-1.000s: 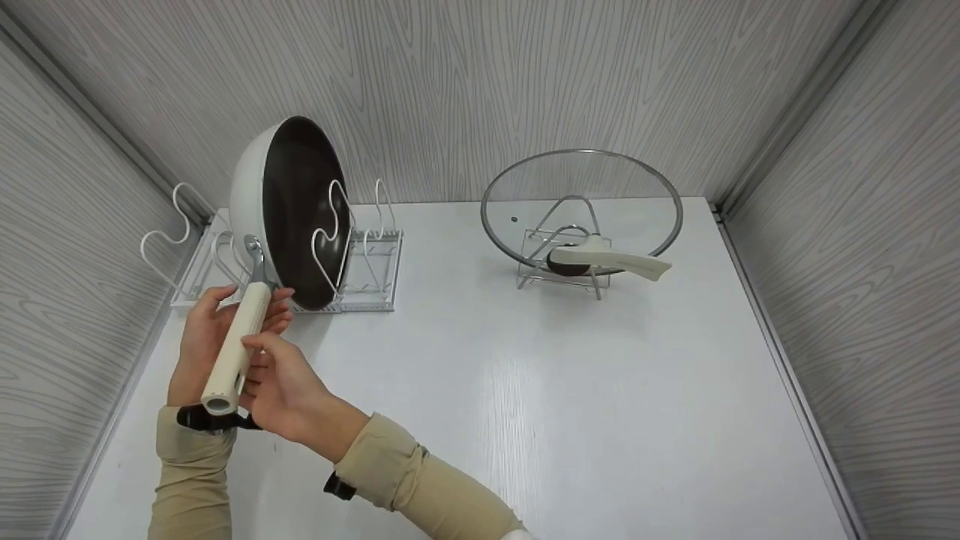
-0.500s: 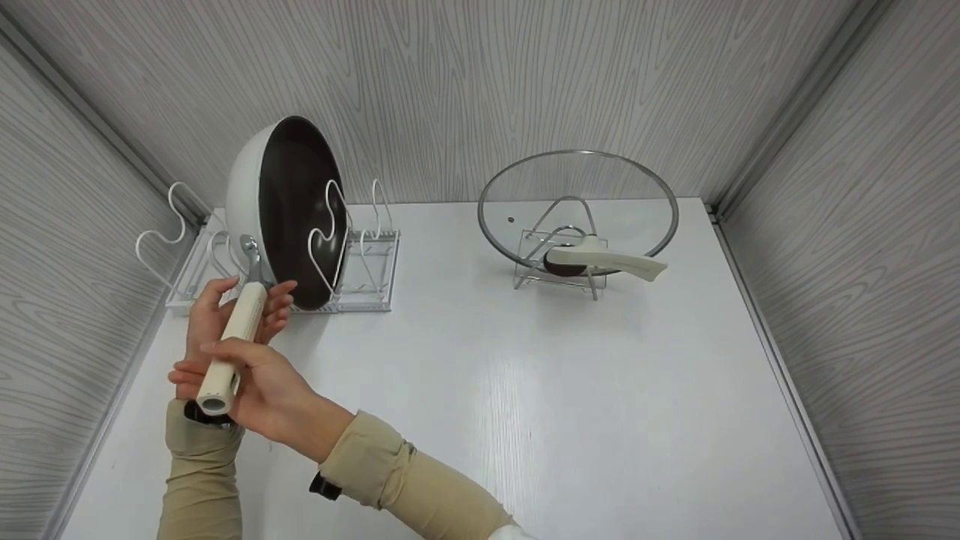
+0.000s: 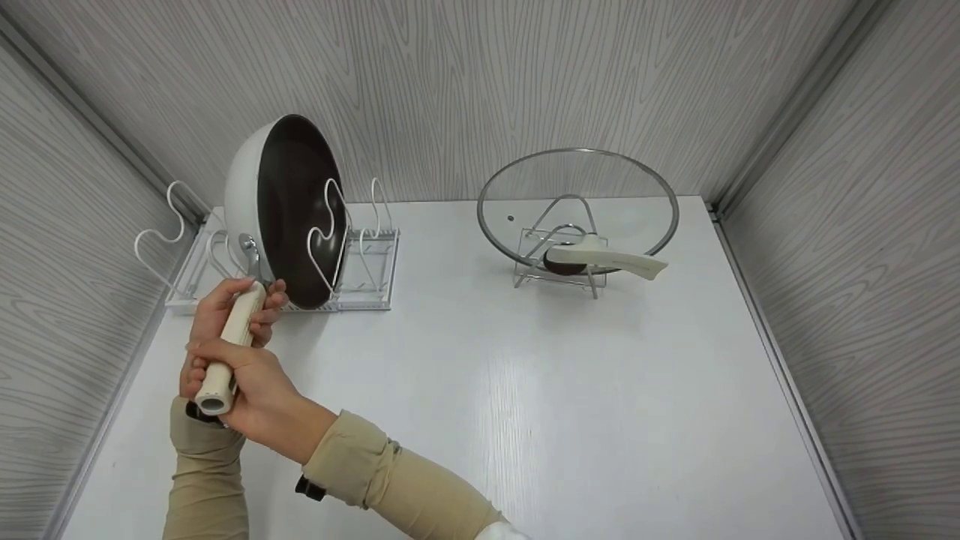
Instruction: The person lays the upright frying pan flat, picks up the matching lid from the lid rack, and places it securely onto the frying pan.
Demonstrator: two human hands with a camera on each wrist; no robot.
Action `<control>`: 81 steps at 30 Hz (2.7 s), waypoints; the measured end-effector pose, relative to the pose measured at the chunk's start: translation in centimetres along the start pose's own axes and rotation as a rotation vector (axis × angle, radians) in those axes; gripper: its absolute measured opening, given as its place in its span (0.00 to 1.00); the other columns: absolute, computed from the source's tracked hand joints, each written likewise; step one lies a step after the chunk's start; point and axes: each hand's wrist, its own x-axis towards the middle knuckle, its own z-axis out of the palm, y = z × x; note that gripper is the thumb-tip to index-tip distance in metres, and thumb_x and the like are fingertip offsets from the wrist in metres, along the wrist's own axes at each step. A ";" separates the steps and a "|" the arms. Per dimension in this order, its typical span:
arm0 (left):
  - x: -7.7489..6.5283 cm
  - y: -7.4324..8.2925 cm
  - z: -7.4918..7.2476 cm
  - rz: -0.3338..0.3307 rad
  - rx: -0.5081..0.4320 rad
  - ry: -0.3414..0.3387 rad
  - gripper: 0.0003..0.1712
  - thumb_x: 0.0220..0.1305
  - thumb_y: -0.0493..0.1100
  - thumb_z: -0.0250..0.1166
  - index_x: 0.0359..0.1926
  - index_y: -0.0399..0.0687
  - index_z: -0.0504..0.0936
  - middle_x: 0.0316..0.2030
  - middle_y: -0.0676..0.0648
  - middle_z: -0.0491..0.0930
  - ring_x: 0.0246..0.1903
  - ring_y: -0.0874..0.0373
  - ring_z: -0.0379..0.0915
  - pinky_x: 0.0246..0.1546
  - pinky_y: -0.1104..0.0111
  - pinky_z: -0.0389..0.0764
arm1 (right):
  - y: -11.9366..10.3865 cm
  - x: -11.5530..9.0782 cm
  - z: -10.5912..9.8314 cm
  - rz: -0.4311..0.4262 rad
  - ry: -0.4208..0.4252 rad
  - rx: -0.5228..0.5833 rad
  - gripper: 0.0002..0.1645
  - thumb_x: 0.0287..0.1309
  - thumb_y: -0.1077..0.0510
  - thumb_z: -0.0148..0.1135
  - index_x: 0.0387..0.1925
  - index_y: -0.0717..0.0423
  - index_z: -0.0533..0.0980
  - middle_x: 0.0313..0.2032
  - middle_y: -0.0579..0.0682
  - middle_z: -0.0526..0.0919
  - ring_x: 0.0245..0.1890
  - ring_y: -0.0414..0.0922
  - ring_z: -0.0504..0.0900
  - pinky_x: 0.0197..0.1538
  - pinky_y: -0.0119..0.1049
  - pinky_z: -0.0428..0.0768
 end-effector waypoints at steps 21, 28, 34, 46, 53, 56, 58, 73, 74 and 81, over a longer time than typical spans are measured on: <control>0.4 -0.6 -0.6 -0.036 -0.103 -0.230 0.18 0.76 0.35 0.30 0.30 0.40 0.63 0.23 0.48 0.64 0.17 0.61 0.66 0.18 0.73 0.78 | 1.0 0.3 -0.6 -0.036 0.057 -0.087 0.11 0.68 0.65 0.50 0.48 0.58 0.60 0.27 0.46 0.68 0.22 0.34 0.65 0.24 0.20 0.68; 0.2 -0.9 -0.5 -0.021 -0.093 -0.190 0.18 0.75 0.33 0.29 0.29 0.40 0.61 0.22 0.48 0.63 0.15 0.60 0.65 0.16 0.73 0.77 | 1.3 0.4 -1.1 -0.042 0.054 -0.104 0.09 0.67 0.65 0.50 0.46 0.58 0.61 0.27 0.46 0.68 0.22 0.34 0.66 0.23 0.20 0.68; 0.3 -1.0 -0.7 -0.024 -0.081 -0.164 0.14 0.74 0.32 0.29 0.32 0.41 0.59 0.21 0.49 0.63 0.15 0.61 0.63 0.14 0.73 0.76 | 1.4 0.5 -1.4 -0.051 0.072 -0.121 0.07 0.66 0.65 0.51 0.41 0.58 0.63 0.25 0.45 0.69 0.21 0.34 0.66 0.23 0.20 0.68; 0.1 -1.1 -0.6 -0.008 0.076 -0.058 0.20 0.77 0.36 0.35 0.28 0.42 0.66 0.19 0.50 0.66 0.15 0.64 0.67 0.16 0.77 0.74 | 1.4 0.3 -1.7 -0.058 0.081 -0.193 0.09 0.68 0.61 0.52 0.44 0.58 0.63 0.26 0.45 0.69 0.22 0.34 0.67 0.23 0.21 0.69; -0.4 -1.1 0.0 -0.020 0.147 0.070 0.17 0.78 0.39 0.41 0.28 0.43 0.66 0.18 0.52 0.67 0.14 0.65 0.71 0.15 0.79 0.74 | 1.5 0.5 -1.9 -0.061 0.053 -0.189 0.08 0.67 0.61 0.52 0.43 0.58 0.63 0.25 0.45 0.68 0.21 0.34 0.66 0.22 0.22 0.68; -0.5 -1.2 0.0 -0.014 0.150 0.049 0.18 0.78 0.38 0.40 0.26 0.44 0.65 0.18 0.52 0.66 0.14 0.64 0.70 0.14 0.78 0.73 | 1.6 0.5 -1.9 -0.072 0.054 -0.199 0.09 0.67 0.61 0.52 0.44 0.58 0.62 0.24 0.45 0.68 0.20 0.34 0.66 0.22 0.22 0.67; -0.5 -1.3 0.0 0.001 0.168 0.039 0.19 0.78 0.38 0.39 0.26 0.44 0.64 0.17 0.52 0.66 0.13 0.64 0.69 0.14 0.77 0.71 | 1.7 0.5 -2.0 -0.081 0.060 -0.216 0.10 0.67 0.61 0.52 0.44 0.58 0.62 0.24 0.45 0.68 0.20 0.34 0.67 0.22 0.22 0.68; -0.4 -1.8 -0.3 0.051 0.176 -0.007 0.18 0.72 0.30 0.36 0.24 0.45 0.60 0.16 0.52 0.63 0.11 0.63 0.67 0.12 0.77 0.66 | 1.7 0.3 -2.3 -0.101 0.053 -0.335 0.10 0.64 0.64 0.53 0.44 0.61 0.63 0.20 0.45 0.69 0.17 0.33 0.68 0.20 0.23 0.71; -0.3 -1.7 -0.3 0.046 0.172 -0.005 0.18 0.72 0.29 0.36 0.24 0.45 0.60 0.16 0.52 0.63 0.11 0.63 0.67 0.12 0.77 0.66 | 1.7 0.3 -2.3 -0.098 0.052 -0.339 0.10 0.65 0.64 0.52 0.45 0.61 0.63 0.20 0.45 0.69 0.17 0.33 0.68 0.20 0.23 0.71; -0.1 -1.7 -0.1 0.019 0.136 -0.020 0.17 0.71 0.30 0.34 0.24 0.44 0.59 0.16 0.52 0.63 0.11 0.63 0.65 0.12 0.77 0.66 | 1.4 0.3 -2.5 -0.092 0.060 -0.365 0.08 0.61 0.67 0.50 0.42 0.62 0.64 0.20 0.46 0.68 0.16 0.34 0.68 0.20 0.23 0.71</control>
